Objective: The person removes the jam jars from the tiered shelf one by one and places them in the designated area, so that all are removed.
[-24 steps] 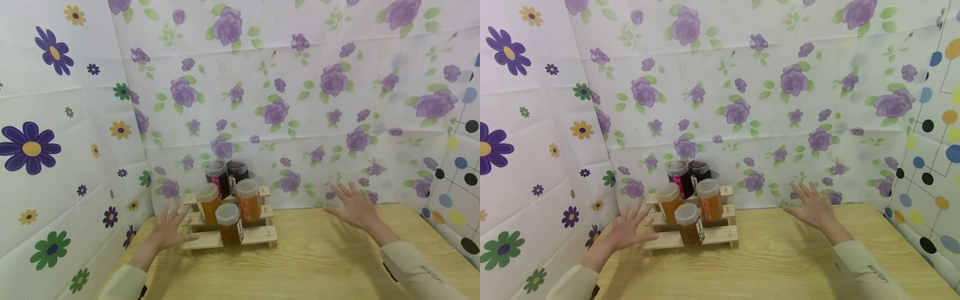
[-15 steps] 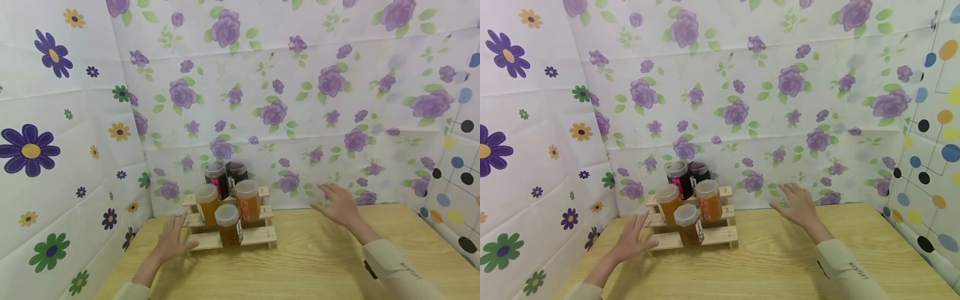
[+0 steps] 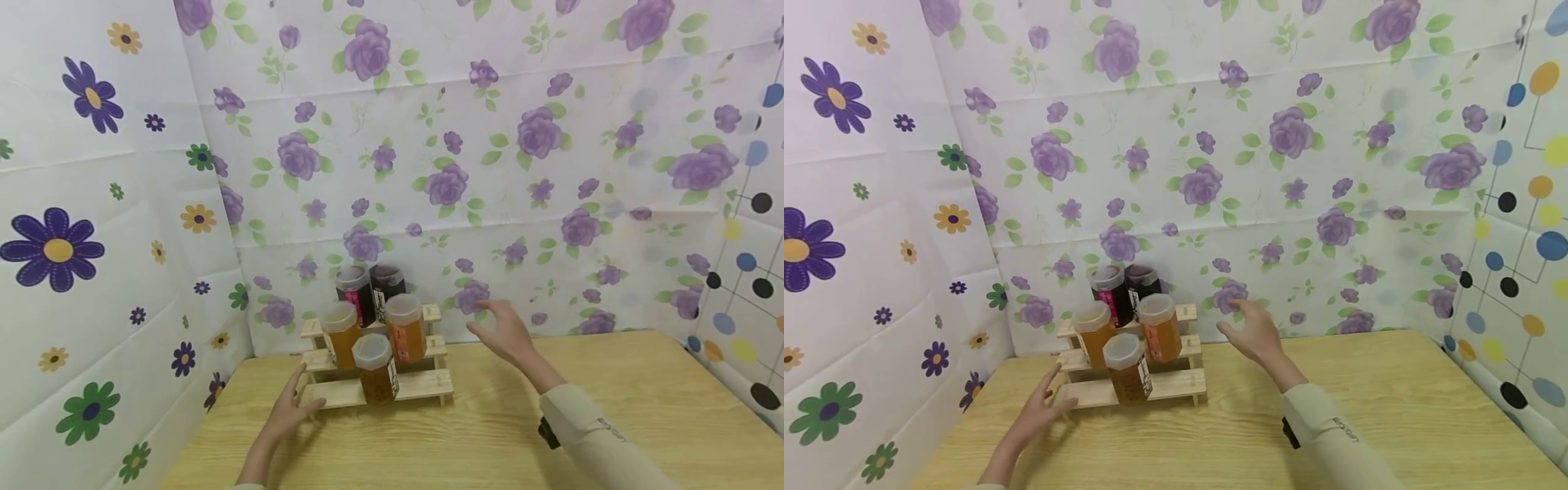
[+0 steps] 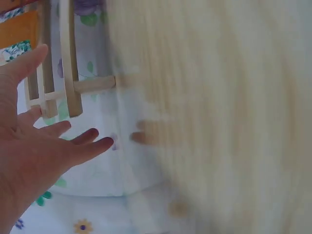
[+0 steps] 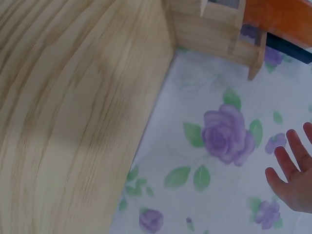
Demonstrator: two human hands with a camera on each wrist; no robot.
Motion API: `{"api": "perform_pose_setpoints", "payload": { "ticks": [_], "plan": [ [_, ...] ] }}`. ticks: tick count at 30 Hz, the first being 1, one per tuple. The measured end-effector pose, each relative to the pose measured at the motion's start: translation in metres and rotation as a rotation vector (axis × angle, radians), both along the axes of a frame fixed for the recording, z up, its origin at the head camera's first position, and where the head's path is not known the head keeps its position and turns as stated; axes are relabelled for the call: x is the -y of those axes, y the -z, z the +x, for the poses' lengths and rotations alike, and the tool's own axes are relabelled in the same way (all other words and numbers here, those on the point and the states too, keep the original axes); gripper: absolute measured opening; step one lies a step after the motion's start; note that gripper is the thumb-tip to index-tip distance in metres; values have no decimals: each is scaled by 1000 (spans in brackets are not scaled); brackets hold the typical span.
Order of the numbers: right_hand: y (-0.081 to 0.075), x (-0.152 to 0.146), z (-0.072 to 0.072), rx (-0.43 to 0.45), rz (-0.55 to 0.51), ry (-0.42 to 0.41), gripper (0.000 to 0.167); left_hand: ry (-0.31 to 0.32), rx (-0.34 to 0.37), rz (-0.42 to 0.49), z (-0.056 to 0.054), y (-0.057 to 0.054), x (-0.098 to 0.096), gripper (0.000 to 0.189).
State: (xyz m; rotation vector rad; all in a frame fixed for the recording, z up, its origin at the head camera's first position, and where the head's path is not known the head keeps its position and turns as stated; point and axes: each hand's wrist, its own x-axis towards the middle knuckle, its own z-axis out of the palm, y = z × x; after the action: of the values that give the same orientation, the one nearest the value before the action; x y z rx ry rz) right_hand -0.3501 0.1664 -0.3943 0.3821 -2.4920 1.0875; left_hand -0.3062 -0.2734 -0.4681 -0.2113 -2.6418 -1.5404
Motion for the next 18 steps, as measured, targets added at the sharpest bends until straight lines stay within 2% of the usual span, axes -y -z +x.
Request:
{"api": "perform_pose_setpoints", "payload": {
  "ticks": [8, 12, 18],
  "plan": [
    [-15, 31, -12, 94, -224, -90, 62, -30, 3, 124, -2, 3, -10, 91],
    [-28, 50, -17, 153, -309, -151, 66, -92, -7, 192, -2, 8, -17, 93],
    [-54, 79, -23, 140, -373, -169, 67, -144, -3, 314, -2, 16, -27, 106]
  ]
}}
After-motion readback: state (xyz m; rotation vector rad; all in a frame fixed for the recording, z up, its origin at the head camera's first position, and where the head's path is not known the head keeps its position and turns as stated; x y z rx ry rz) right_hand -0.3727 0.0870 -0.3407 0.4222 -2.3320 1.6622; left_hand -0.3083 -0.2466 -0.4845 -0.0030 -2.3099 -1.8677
